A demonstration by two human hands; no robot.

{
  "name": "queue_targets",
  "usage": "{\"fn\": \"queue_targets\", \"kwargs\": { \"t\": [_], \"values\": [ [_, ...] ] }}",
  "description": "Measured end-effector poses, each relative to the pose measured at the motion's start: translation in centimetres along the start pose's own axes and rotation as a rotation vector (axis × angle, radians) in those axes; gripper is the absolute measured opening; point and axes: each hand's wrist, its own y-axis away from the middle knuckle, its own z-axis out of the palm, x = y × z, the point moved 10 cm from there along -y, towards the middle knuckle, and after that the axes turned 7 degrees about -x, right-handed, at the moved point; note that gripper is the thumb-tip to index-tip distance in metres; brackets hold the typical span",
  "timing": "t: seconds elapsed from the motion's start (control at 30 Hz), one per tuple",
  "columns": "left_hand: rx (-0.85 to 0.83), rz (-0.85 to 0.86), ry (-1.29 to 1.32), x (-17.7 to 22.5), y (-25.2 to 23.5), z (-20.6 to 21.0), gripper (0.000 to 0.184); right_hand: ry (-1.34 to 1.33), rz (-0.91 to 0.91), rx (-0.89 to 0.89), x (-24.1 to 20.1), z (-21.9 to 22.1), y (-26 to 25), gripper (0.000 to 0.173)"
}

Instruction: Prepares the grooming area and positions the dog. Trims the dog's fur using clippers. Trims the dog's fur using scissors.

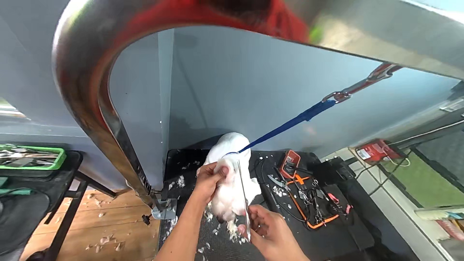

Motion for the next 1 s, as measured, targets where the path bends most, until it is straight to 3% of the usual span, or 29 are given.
{"fn": "queue_targets", "kwargs": {
  "t": [0.1, 0.17, 0.23, 0.43, 0.57, 0.7, 1.0],
  "values": [
    [-0.170, 0.024, 0.000, -0.6, 0.2, 0.0, 0.022, -0.037, -0.007, 0.010, 0.3, -0.2, 0.3, 0.037],
    [-0.190, 0.025, -0.027, -0.7, 0.0, -0.3, 0.013, -0.038, -0.023, 0.003, 0.3, -0.2, 0.5, 0.037],
    [-0.114, -0.018, -0.066, -0.6, -0.2, -0.8, 0.006, -0.014, -0.036, -0.012, 0.4, -0.2, 0.6, 0.038],
    [0.234, -0.146, -0.073, 0.0, 0.0, -0.8, 0.018, 0.078, -0.028, -0.052, 0.0, 0.4, 0.0, 0.035],
    [0.249, -0.165, -0.104, 0.4, 0.0, -0.2, 0.018, 0.110, -0.012, -0.070, -0.8, 1.4, -0.7, 0.037],
    [0.218, -0.098, -0.066, 0.7, 0.1, 0.4, 0.018, 0.043, 0.122, -0.030, 0.0, 1.1, -1.2, 0.036],
    [0.240, -0.119, -0.093, 0.2, -0.2, -0.1, 0.020, 0.040, 0.062, -0.035, -0.3, 0.9, -0.9, 0.037]
  ]
}}
